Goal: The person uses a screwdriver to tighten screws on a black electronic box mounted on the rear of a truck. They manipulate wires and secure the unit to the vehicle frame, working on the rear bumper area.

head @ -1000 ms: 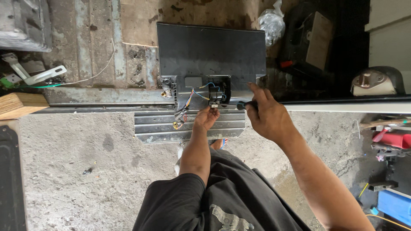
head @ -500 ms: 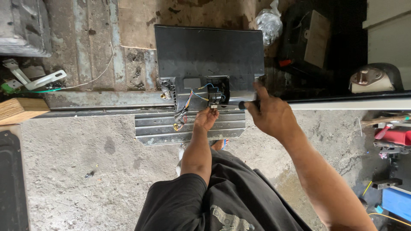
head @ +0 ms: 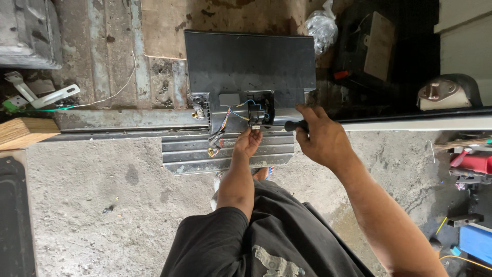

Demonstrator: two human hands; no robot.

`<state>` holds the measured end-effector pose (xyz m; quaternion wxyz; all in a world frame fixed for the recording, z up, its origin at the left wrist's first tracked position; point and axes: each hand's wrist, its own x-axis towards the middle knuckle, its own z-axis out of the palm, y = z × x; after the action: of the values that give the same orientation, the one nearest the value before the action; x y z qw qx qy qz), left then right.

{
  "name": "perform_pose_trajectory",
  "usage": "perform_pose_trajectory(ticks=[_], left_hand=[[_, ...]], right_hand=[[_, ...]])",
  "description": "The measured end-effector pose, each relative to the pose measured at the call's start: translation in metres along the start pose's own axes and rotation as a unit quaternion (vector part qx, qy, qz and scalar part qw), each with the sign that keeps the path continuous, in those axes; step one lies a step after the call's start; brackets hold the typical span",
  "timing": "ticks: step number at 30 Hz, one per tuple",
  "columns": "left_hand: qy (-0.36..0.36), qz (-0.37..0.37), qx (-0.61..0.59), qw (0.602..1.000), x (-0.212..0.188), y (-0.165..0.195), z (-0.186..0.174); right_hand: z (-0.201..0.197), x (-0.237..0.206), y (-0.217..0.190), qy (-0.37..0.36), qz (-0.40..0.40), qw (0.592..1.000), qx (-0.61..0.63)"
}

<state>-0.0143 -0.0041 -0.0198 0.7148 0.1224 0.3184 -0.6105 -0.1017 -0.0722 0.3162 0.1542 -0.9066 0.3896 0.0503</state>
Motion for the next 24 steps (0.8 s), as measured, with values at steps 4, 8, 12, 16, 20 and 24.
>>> perform_pose_trajectory(ticks=[4, 8, 12, 16, 20, 24], left_hand=[[0.004, 0.012, 0.026, 1.0, -0.0049, 0.0029, -0.007], [-0.011, -0.003, 0.005, 1.0, -0.0034, 0.0027, -0.0052], [-0.022, -0.005, 0.018, 1.0, -0.0023, 0.0051, -0.0042], [-0.022, -0.002, 0.021, 1.0, -0.0045, 0.0054, -0.0055], [-0.008, -0.012, -0.019, 1.0, 0.0006, 0.0037, -0.0012], [0.01, -0.011, 0.016, 1.0, -0.0002, 0.0079, -0.0015]], right_hand=[[-0.0004, 0.0012, -0.0021, -0.031, 0.029, 0.999, -0.018], [-0.0012, -0.0005, -0.0019, -0.021, 0.023, 0.999, -0.014], [-0.0002, -0.0016, 0.0, -0.026, 0.026, 0.999, -0.008], [0.0005, -0.001, 0.0018, -0.025, 0.021, 0.999, -0.02], [-0.0007, -0.001, 0.0016, -0.024, 0.018, 0.999, -0.012], [-0.0018, -0.0016, -0.0008, -0.012, 0.01, 1.0, 0.003]])
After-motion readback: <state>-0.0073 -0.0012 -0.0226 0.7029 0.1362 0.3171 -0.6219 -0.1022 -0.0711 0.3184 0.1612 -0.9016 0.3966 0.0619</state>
